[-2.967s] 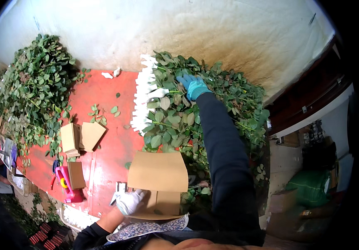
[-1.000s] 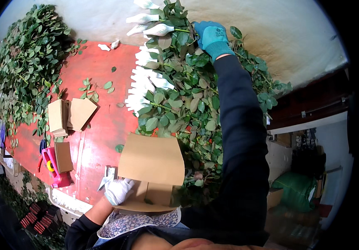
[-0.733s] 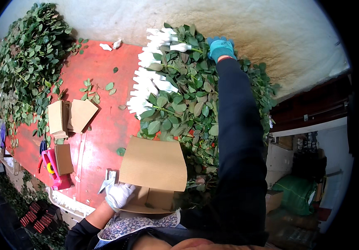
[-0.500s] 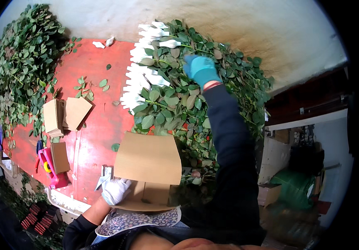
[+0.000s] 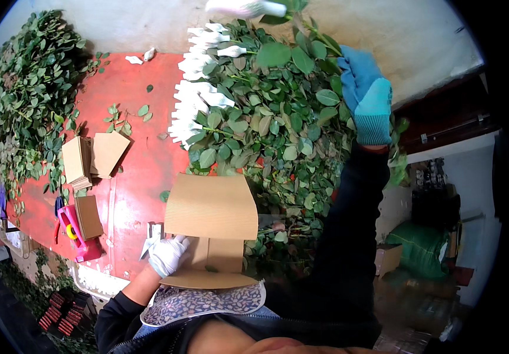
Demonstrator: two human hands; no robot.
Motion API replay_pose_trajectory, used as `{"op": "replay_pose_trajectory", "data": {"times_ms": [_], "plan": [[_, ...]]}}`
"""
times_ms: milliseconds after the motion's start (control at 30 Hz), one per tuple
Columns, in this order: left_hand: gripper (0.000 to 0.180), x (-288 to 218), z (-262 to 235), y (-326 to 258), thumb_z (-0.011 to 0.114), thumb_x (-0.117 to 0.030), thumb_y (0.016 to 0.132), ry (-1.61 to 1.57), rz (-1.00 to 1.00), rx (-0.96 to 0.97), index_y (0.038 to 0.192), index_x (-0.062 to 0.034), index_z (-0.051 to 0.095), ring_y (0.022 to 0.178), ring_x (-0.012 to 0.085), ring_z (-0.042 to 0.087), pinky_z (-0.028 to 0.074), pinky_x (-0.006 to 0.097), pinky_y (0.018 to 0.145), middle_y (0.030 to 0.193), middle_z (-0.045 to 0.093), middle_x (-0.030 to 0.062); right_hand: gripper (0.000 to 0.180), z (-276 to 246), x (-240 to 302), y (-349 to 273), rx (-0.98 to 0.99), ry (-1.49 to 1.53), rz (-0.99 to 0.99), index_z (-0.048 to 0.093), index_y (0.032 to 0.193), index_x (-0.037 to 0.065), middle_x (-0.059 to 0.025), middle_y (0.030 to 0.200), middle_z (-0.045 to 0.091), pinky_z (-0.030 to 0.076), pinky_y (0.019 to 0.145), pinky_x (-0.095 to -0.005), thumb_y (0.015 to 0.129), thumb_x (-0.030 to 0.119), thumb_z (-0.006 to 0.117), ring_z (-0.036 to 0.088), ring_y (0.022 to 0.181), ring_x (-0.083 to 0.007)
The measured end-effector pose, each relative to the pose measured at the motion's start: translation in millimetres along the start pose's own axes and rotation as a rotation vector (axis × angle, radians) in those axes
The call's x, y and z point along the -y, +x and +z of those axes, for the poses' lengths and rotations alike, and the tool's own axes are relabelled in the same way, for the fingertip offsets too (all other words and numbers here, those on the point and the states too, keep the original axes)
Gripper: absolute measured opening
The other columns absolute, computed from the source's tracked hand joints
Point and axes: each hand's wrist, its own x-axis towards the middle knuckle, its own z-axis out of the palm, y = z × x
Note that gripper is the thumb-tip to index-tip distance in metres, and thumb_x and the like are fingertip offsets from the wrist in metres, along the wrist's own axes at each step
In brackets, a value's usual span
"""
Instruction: The person packs bunches of white and pink roses into cardboard boxes, using a stapler to secure the cardboard liners and packaging.
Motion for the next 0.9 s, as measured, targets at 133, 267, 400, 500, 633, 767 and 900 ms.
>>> {"op": "replay_pose_trajectory", "data": {"times_ms": [133, 267, 400, 500, 633, 767, 900], "plan": [[0.030, -0.2, -1.0, -1.0, 0.069, -0.021, 0.076, 0.022, -0.008, 0.041, 0.097, -0.0043, 0.056, 0.075, 0.0327, 0.064, 0.051, 0.043, 0.063, 0.100, 0.053, 0.0152, 0.029, 71.8, -18.3, -19.3, 0.014, 0.417, 0.330, 0.060, 0.113, 0.006, -0.0089, 0.087, 0.062, 0.047, 0.064, -0.0329, 0.085, 0.008, 0.054, 0.057, 0.074, -0.0203], [0.027, -3.6, -3.9, 3.6, 0.065, -0.019, 0.077, 0.055, 0.040, 0.015, 0.099, -0.0055, 0.056, 0.074, 0.0317, 0.064, 0.051, 0.043, 0.063, 0.098, 0.054, 0.0147, 0.034, 173.4, -101.5, -36.0, 0.440, 0.596, 0.794, 0.057, 0.113, 0.008, -0.0035, 0.093, 0.057, 0.043, 0.064, -0.0301, 0.096, 0.035, 0.046, 0.053, 0.083, -0.0156], [0.040, 10.0, 9.8, -3.9, 0.067, -0.022, 0.076, 0.098, -0.020, 0.055, 0.112, -0.0070, 0.056, 0.075, 0.0306, 0.064, 0.051, 0.042, 0.064, 0.109, 0.055, 0.0135, 0.035, 158.9, -61.7, -55.1, 0.345, -0.089, 0.339, 0.058, 0.118, 0.008, -0.0157, 0.107, 0.064, 0.050, 0.073, -0.0366, 0.090, 0.030, 0.059, 0.064, 0.084, -0.0262], [0.030, 5.2, 5.7, -1.6, 0.064, -0.022, 0.078, 0.035, -0.006, 0.025, 0.103, -0.0066, 0.056, 0.071, 0.0303, 0.064, 0.052, 0.042, 0.061, 0.100, 0.056, 0.0135, 0.038, 123.0, -35.2, -73.2, 0.292, -0.065, 0.340, 0.059, 0.112, 0.009, -0.0196, 0.099, 0.067, 0.050, 0.071, -0.0470, 0.086, 0.036, 0.063, 0.065, 0.085, -0.0369], [0.044, 1.2, 2.2, -0.6, 0.068, -0.022, 0.076, 0.030, -0.012, 0.059, 0.114, -0.0057, 0.056, 0.074, 0.0310, 0.064, 0.052, 0.042, 0.062, 0.113, 0.054, 0.0148, 0.041, 117.2, -19.0, -116.9, 0.548, -0.114, 0.276, 0.060, 0.114, 0.014, -0.0171, 0.090, 0.067, 0.050, 0.067, -0.0482, 0.086, 0.043, 0.062, 0.064, 0.079, -0.0388], [0.047, 1.3, -0.7, 2.8, 0.069, -0.023, 0.076, 0.052, 0.014, 0.085, 0.116, -0.0055, 0.055, 0.078, 0.0317, 0.065, 0.053, 0.042, 0.066, 0.117, 0.053, 0.0142, 0.061, 152.5, 4.3, -144.4, 0.686, -0.353, 0.125, 0.042, 0.139, 0.020, -0.0169, 0.084, 0.067, 0.050, 0.062, -0.0489, 0.085, 0.039, 0.063, 0.065, 0.072, -0.0372], [0.040, -4.9, -11.0, 5.0, 0.069, -0.024, 0.076, 0.107, 0.059, 0.005, 0.110, -0.0052, 0.056, 0.082, 0.0322, 0.064, 0.052, 0.042, 0.070, 0.113, 0.054, 0.0132, 0.075, 202.5, -3.1, -134.2, 0.759, -0.278, 0.154, 0.022, 0.148, 0.015, -0.0190, 0.088, 0.067, 0.050, 0.066, -0.0499, 0.087, 0.035, 0.062, 0.064, 0.077, -0.0382]]}}
